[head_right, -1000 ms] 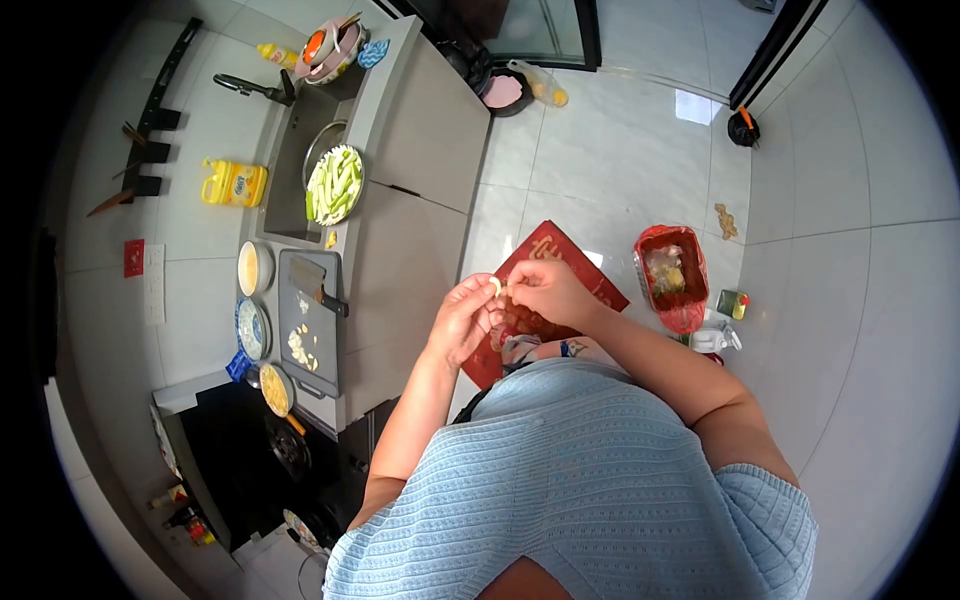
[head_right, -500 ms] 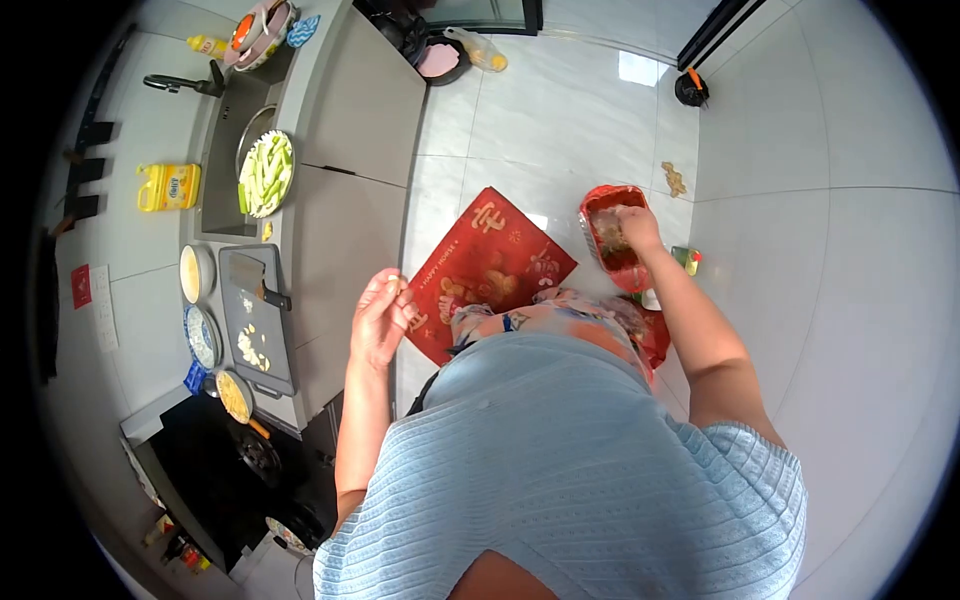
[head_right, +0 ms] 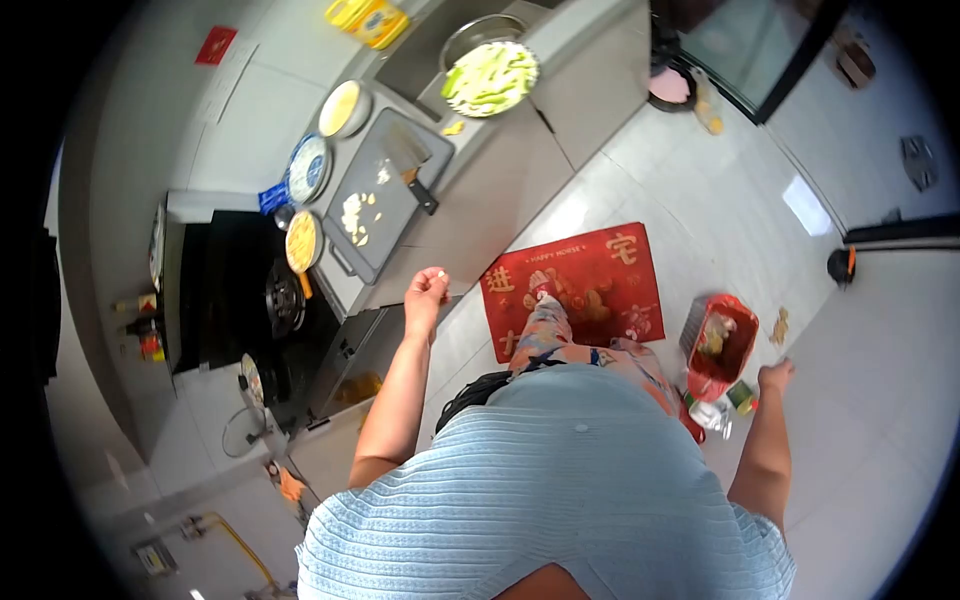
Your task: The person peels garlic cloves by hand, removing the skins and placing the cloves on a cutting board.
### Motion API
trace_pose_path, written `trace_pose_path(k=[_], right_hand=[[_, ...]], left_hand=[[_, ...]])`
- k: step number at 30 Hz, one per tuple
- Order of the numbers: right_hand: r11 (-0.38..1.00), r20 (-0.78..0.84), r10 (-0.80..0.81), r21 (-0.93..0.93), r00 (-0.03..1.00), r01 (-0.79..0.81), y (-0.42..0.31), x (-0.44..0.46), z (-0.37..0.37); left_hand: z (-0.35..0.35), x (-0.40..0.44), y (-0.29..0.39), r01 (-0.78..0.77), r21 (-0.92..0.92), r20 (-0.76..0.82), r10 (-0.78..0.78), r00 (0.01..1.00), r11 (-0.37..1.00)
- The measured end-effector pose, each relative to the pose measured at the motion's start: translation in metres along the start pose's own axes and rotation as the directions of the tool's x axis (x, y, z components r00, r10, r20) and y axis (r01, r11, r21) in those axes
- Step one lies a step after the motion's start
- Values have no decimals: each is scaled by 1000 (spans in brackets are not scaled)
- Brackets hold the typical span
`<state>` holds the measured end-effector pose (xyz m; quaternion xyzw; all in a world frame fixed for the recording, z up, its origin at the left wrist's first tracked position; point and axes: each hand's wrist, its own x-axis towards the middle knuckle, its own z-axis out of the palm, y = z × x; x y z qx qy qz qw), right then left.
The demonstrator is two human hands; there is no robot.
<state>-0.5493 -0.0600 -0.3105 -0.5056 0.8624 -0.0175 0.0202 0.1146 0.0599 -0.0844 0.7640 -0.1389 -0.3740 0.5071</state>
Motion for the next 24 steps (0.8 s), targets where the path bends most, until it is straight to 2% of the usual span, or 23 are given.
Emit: trace_pose_path(k=[2,3,5,6,8,9,11,13,15,16,17,18,19,20,21,23,24], right_hand=[[996,302,58,-85,951,-34,-9,13,-7],[997,295,42,-81,955,-19,-20,13,-16],[988,336,133,25,932,-150,-46,2,-35],[989,326,126,28,937,-143,-64,-6,-43],[988,308,91,89,947,-124,-99,-22,-60],[989,295,87,90,952,-119,-114,-27,-63],[988,302,29,137,953,-74,-145,-41,-61],[982,259,17,175,966,-64,-176,-58,-61],[981,261,-81,192,962,31,-211,-77,-64],[982,251,-78,189,965,30,-235,-92,-76],[961,288,-123,274,950,41,-262,-110,-95],[933,321,-169,357,932,46,-281,-121,-106],[935,316,-160,351,935,41,-290,-124,-101],[903,394,-183,429,900,-4,-300,-129,-93],[864,466,-215,500,858,-55,-311,-134,-89],[807,386,-332,588,861,48,-333,-148,-86],[833,461,-330,552,824,25,-360,-161,-111]], left_hand=[[-39,29,-13,-101,87,-182,115,977,991],[-58,43,-15,-136,133,-230,164,959,982],[-93,72,-18,-132,198,-331,193,924,971],[-109,89,-21,-135,186,-335,192,923,973],[-137,122,-27,-85,498,-434,333,837,863],[-144,134,-27,-89,485,-437,329,837,870],[-158,161,-28,-59,614,-455,414,789,787],[-164,171,-20,-13,648,-429,379,820,761],[-164,176,-11,-48,765,-390,521,759,642],[-157,167,14,-17,746,-415,484,770,666],[-159,175,18,-23,742,-411,482,774,670],[-162,184,21,-191,781,-284,610,740,595],[-163,192,25,-351,795,-152,721,676,496],[-162,202,32,-412,789,-80,741,667,456],[-161,212,38,-418,784,-77,739,669,460],[-158,232,47,-529,806,166,757,632,265],[-158,244,46,-546,802,213,737,641,243]])
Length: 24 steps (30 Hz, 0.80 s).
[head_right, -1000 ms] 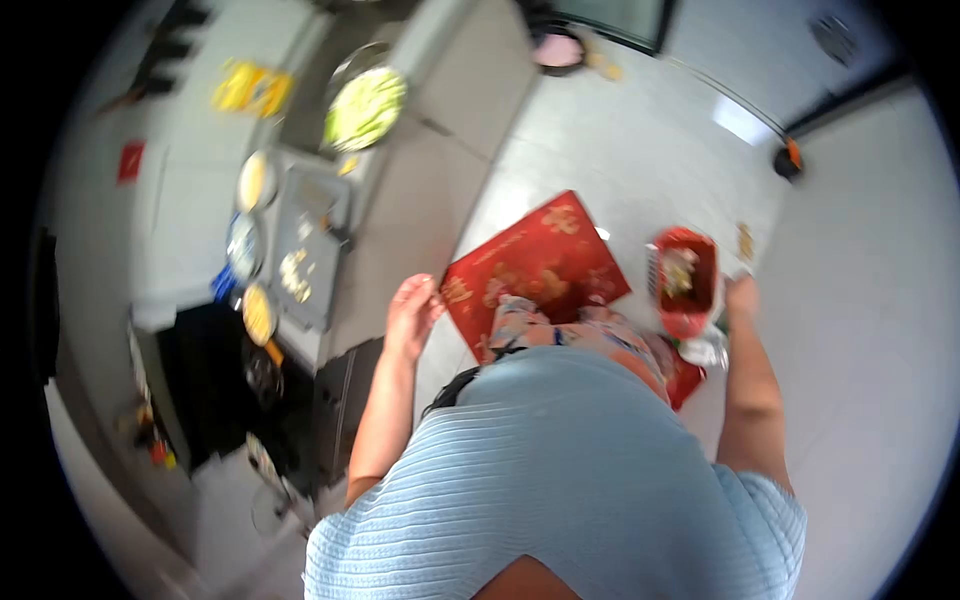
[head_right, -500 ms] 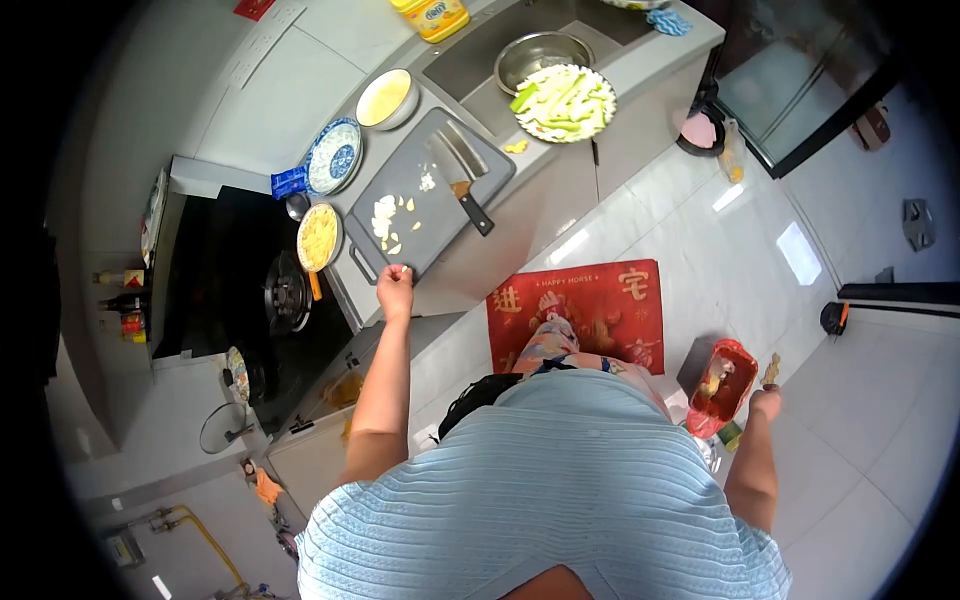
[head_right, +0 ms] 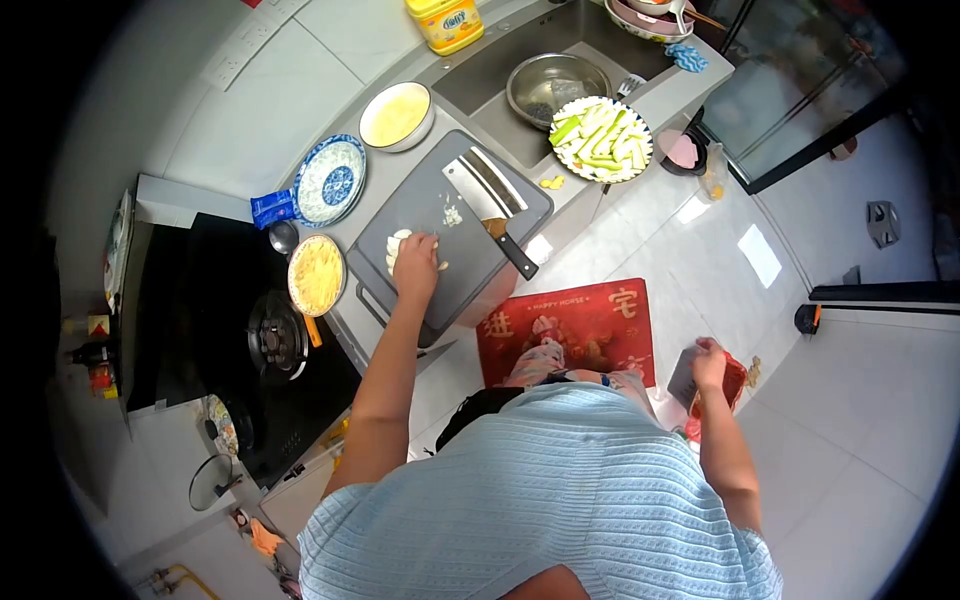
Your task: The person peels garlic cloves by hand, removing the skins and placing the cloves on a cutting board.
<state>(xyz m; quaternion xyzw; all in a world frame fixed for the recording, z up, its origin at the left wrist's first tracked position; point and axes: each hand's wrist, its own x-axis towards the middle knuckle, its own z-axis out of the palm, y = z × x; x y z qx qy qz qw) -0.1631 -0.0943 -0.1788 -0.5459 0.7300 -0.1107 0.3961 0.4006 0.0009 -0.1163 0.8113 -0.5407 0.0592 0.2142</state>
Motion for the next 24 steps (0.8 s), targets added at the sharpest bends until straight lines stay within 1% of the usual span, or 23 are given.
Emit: trace_pose_path(k=[1,3,4,5,6,7,8,9,10,11,12,13,14,15,16,17,18,19,20,21,23,24], right_hand=[[998,3,-69,-9,998,69,-21,-8,7],[983,69,-185,7,980,185,-45,-11,22],[986,118,-166,40,979,163,-64,-16,28],[988,168,-149,73,975,138,-87,-24,31],[973,162,-229,21,960,228,-108,-32,36],[974,160,-227,23,961,226,-112,-30,47],[933,177,-354,129,918,335,-113,-24,61],[871,176,-475,236,862,431,-117,-22,71],[858,268,-454,387,850,337,-140,-31,77],[825,354,-444,519,823,222,-174,-47,78],[843,469,-361,534,806,67,-206,-62,75],[844,577,-282,529,766,-87,-235,-75,71],[790,638,-304,584,707,-188,-255,-83,69],[726,688,-337,624,643,-288,-269,-88,68],[641,714,-364,658,598,-395,-278,-92,66],[549,733,-400,672,550,-497,-284,-93,64],[483,741,-437,672,511,-562,-287,-92,60],[478,732,-443,681,517,-555,-283,-88,56],[442,721,-466,692,513,-571,-278,-82,55],[405,710,-488,700,508,-588,-275,-78,51],[391,700,-480,710,528,-585,-269,-73,39],[375,694,-470,717,546,-588,-266,-70,32]], left_hand=[[4,5,-5,1,-7,1,-1,1000,1000],[10,9,-13,-7,25,126,3,992,1000],[13,9,-17,-5,21,127,2,992,1000],[15,9,-22,-43,-1,70,43,997,999],[16,10,-24,-84,-20,12,84,996,996],[11,11,-19,-87,-21,13,87,996,996],[4,11,-11,120,-216,112,-97,989,969],[-4,11,1,330,-376,245,-250,937,866],[-12,11,18,320,-378,249,-237,939,869],[-21,11,41,441,-594,372,-256,892,673],[-28,9,64,547,-730,497,-231,836,409],[-34,4,87,545,-744,519,-178,836,387],[-40,-1,109,542,-757,537,-125,834,364],[-48,-2,133,539,-759,541,-105,834,365],[-58,-3,157,384,-798,421,-28,907,465],[-64,-1,173,215,-810,294,61,954,545],[-65,0,182,205,-813,290,74,954,545],[-65,3,192,-9,-754,125,157,980,657],[-66,5,201,-218,-644,-31,259,965,734],[-68,6,210,-229,-643,-38,268,963,731],[-72,6,227,25,-773,171,169,971,634],[-72,8,235,16,-771,168,179,969,636]])
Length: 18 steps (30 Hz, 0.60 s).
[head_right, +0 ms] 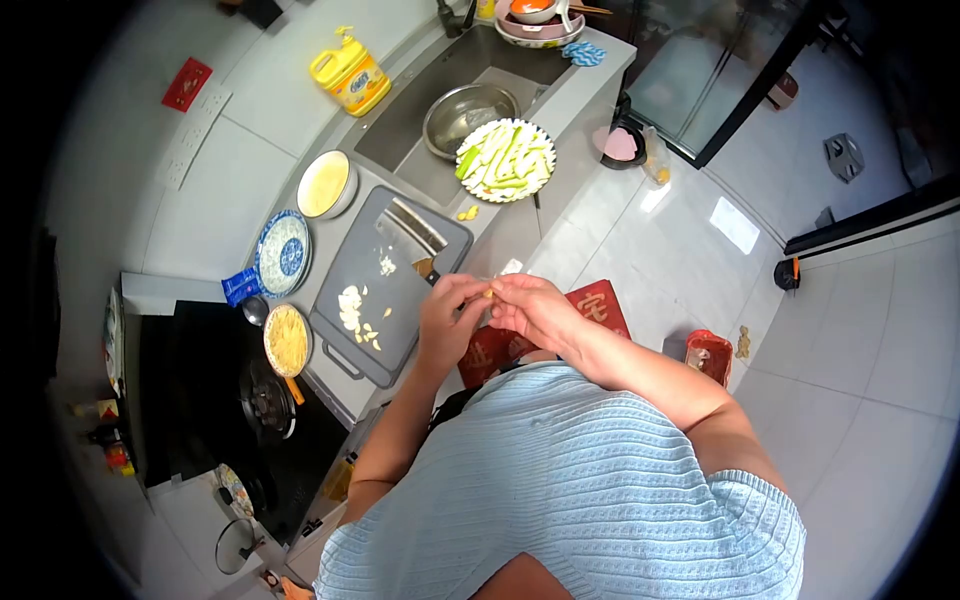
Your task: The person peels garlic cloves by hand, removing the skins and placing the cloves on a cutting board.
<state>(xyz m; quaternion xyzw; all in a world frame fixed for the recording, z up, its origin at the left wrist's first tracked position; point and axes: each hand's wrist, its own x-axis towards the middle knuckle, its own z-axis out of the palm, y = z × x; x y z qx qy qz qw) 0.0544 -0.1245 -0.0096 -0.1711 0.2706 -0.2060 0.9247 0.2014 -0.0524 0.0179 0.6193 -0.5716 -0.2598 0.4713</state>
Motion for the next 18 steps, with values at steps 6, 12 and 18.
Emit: trace_pose_path(k=[6,12,18], right_hand=[[994,-28,-90,62,996,92,-27,-21,-25],[985,-83,-158,57,984,163,-44,-33,-43],[981,-87,-176,62,981,181,-53,-39,-52]], left_hand=[[34,24,27,-50,44,38,49,998,998],[64,40,31,-232,194,98,216,971,953],[77,52,33,-315,287,132,288,948,905]])
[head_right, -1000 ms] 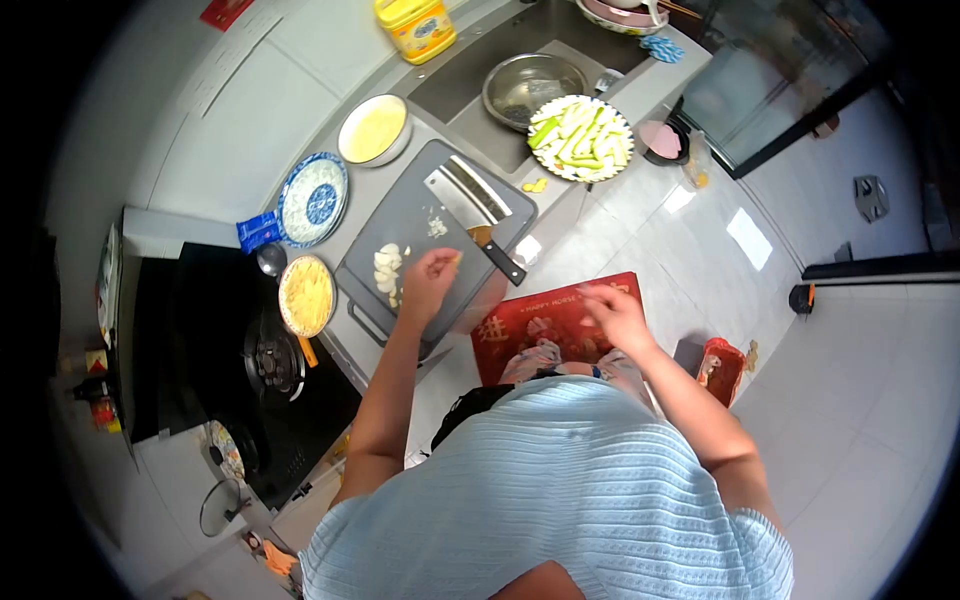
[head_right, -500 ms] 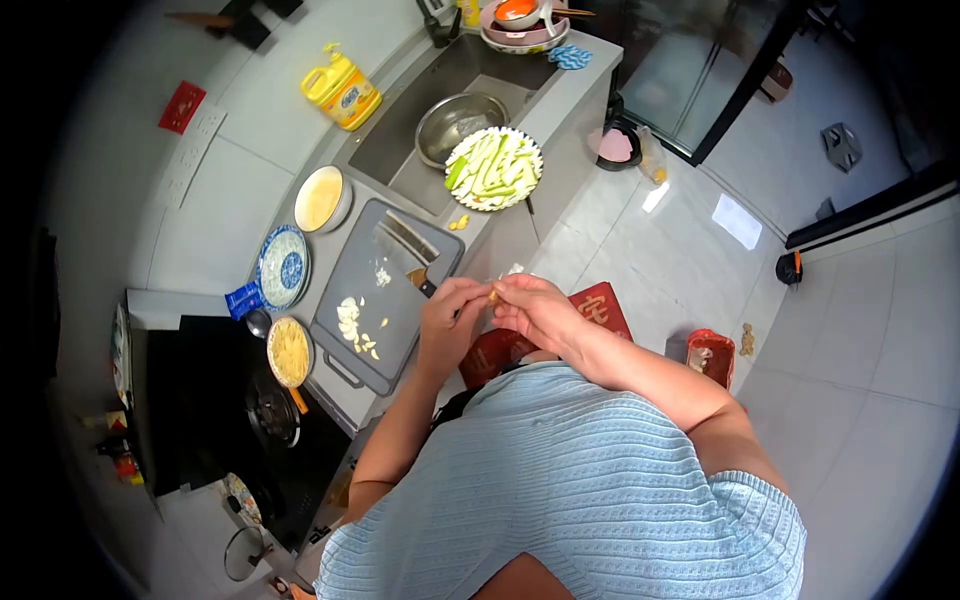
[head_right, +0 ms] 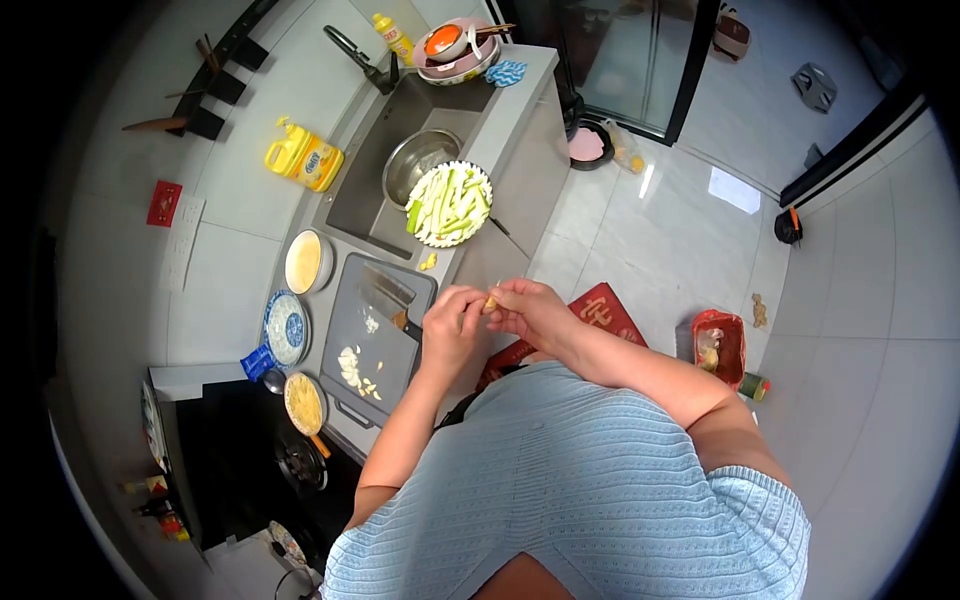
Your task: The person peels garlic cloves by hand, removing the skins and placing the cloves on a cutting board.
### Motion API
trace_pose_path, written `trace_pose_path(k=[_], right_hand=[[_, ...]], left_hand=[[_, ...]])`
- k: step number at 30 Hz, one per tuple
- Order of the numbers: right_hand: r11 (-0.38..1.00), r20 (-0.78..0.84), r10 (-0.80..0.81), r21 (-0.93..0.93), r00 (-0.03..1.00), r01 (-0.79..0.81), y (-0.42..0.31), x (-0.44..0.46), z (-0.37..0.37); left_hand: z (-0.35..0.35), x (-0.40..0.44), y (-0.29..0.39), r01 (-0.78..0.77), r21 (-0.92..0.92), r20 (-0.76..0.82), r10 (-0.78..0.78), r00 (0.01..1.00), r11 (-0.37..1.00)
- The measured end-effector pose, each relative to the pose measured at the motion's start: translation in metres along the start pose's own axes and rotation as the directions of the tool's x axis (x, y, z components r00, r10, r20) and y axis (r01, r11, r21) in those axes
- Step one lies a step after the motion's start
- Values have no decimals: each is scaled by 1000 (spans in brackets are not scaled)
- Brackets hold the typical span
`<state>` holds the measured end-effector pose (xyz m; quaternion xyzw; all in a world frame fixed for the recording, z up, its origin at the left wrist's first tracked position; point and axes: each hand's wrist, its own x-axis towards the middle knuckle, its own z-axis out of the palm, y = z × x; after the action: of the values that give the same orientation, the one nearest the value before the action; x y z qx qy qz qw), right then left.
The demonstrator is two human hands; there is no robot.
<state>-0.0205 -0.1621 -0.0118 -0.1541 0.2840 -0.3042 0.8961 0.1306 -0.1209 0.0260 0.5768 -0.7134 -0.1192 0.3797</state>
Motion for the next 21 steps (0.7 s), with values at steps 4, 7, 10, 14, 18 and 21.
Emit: trace_pose_path(k=[4,7,10,14,18,21], right_hand=[[1000,28,-7,30,1000,6,-6,4,-5],[999,36,-12,30,999,11,-9,6,-5],[1000,32,-4,28,999,3,-11,7,-5],[1000,15,10,26,1000,-11,-14,11,-3],[1000,67,-2,-14,998,3,-18,15,-1],[999,106,11,-36,994,-7,-23,14,4]], left_hand=[[-2,8,-2,70,-146,61,-62,996,987],[-5,15,1,54,-130,71,-45,996,990],[-6,20,3,33,-91,76,-26,997,995],[-2,24,0,-84,16,23,84,996,996],[0,25,0,53,-38,28,-52,998,998],[4,25,-7,174,-47,-12,-175,985,984]])
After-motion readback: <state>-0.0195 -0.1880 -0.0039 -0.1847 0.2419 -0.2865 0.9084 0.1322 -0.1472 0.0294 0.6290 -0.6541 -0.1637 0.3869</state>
